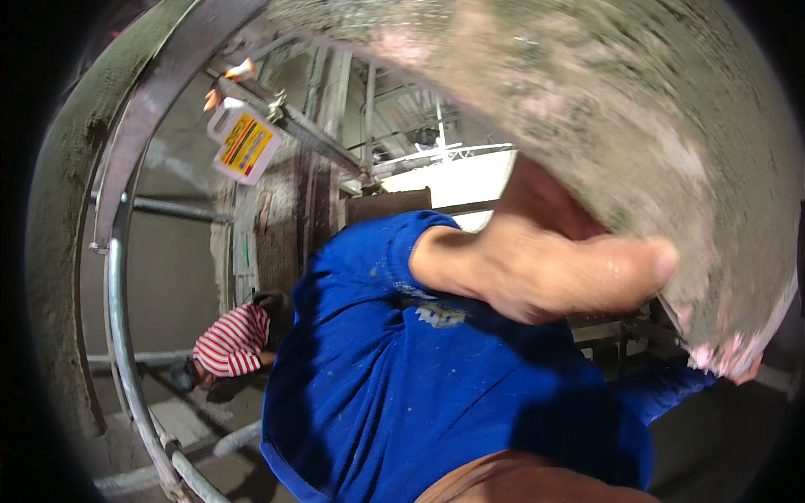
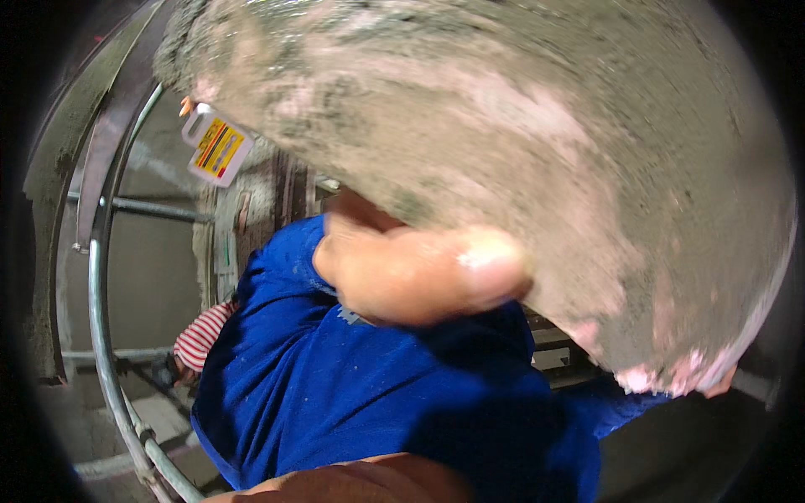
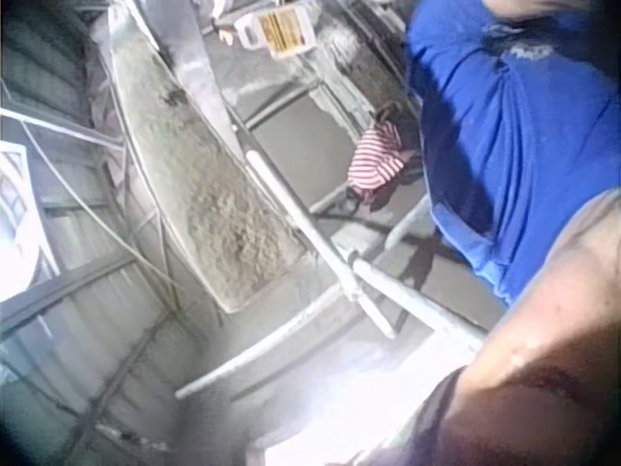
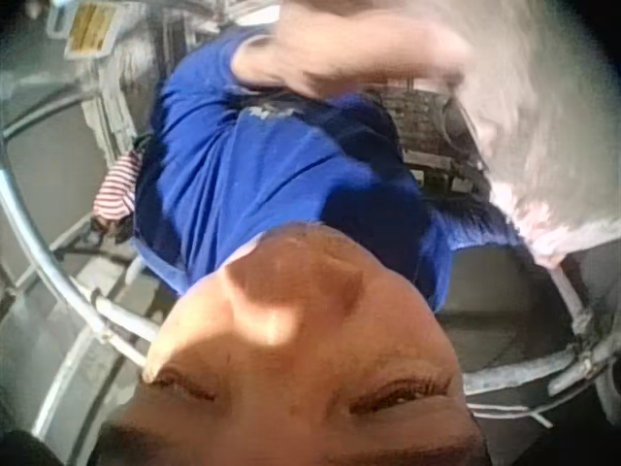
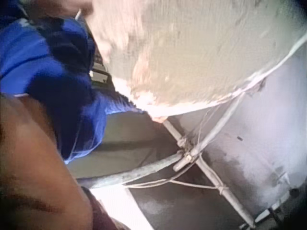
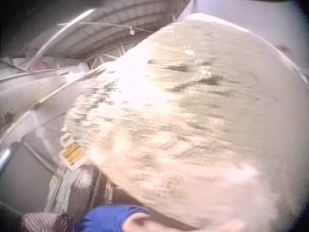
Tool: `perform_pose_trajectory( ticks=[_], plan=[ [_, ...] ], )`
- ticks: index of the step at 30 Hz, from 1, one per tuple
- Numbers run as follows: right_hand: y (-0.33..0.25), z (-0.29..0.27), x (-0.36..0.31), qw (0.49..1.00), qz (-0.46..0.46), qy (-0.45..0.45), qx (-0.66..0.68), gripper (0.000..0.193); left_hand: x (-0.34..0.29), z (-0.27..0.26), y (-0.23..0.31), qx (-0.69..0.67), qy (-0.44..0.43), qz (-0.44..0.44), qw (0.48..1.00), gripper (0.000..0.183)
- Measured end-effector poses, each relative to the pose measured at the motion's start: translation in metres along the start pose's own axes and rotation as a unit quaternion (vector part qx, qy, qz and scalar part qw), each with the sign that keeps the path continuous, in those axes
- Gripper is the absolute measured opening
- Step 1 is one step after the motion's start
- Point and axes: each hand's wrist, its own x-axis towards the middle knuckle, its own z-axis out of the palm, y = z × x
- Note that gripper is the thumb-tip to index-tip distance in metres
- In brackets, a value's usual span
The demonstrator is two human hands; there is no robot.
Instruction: The person applies plaster to a wall using a trowel and a hawk, smoothing the surface with a straightedge. They repeatedly scoop plaster from a bucket and spread it along the wall while standing on scaffolding.
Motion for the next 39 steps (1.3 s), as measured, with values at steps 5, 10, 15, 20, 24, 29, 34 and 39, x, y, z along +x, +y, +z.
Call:
perform_pose_trajectory(
  ticks=[5, 10, 15, 20, 24, 29, 34, 39],
  plan=[
    [0.011, -0.061, -0.013, 0.999, 0.042, 0.005, -0.026, 0.028, -0.002, 0.036, -0.039, 0.022, 0.054, 0.010, 0.998, 0.054],
    [0.015, -0.107, -0.031, 0.997, 0.063, 0.006, -0.052, 0.027, -0.017, 0.056, -0.088, 0.056, 0.074, 0.087, 0.992, 0.054],
    [0.015, -0.142, -0.043, 0.994, 0.073, 0.012, -0.076, 0.027, -0.021, 0.054, -0.097, 0.041, 0.033, 0.035, 0.998, 0.046],
    [0.010, -0.176, -0.046, 0.992, 0.071, 0.019, -0.103, 0.026, -0.018, 0.060, -0.098, 0.065, 0.020, 0.040, 0.997, 0.038],
    [0.003, -0.202, -0.046, 0.990, 0.061, 0.019, -0.128, 0.026, -0.017, 0.063, -0.117, 0.050, -0.002, 0.008, 0.999, 0.035],
    [-0.003, -0.243, -0.056, 0.983, 0.026, 0.022, -0.178, 0.025, -0.015, 0.059, -0.155, -0.087, 0.085, -0.068, 0.990, 0.037],
    [0.007, -0.275, -0.072, 0.975, 0.212, -0.064, 0.011, 0.029, -0.015, 0.024, -0.220, -0.212, 0.146, -0.200, 0.945, 0.032],
    [0.035, -0.244, -0.104, 0.797, 0.587, -0.090, 0.106, 0.046, -0.052, -0.040, -0.300, -0.208, 0.241, -0.248, 0.915, 0.038]
  ],
)
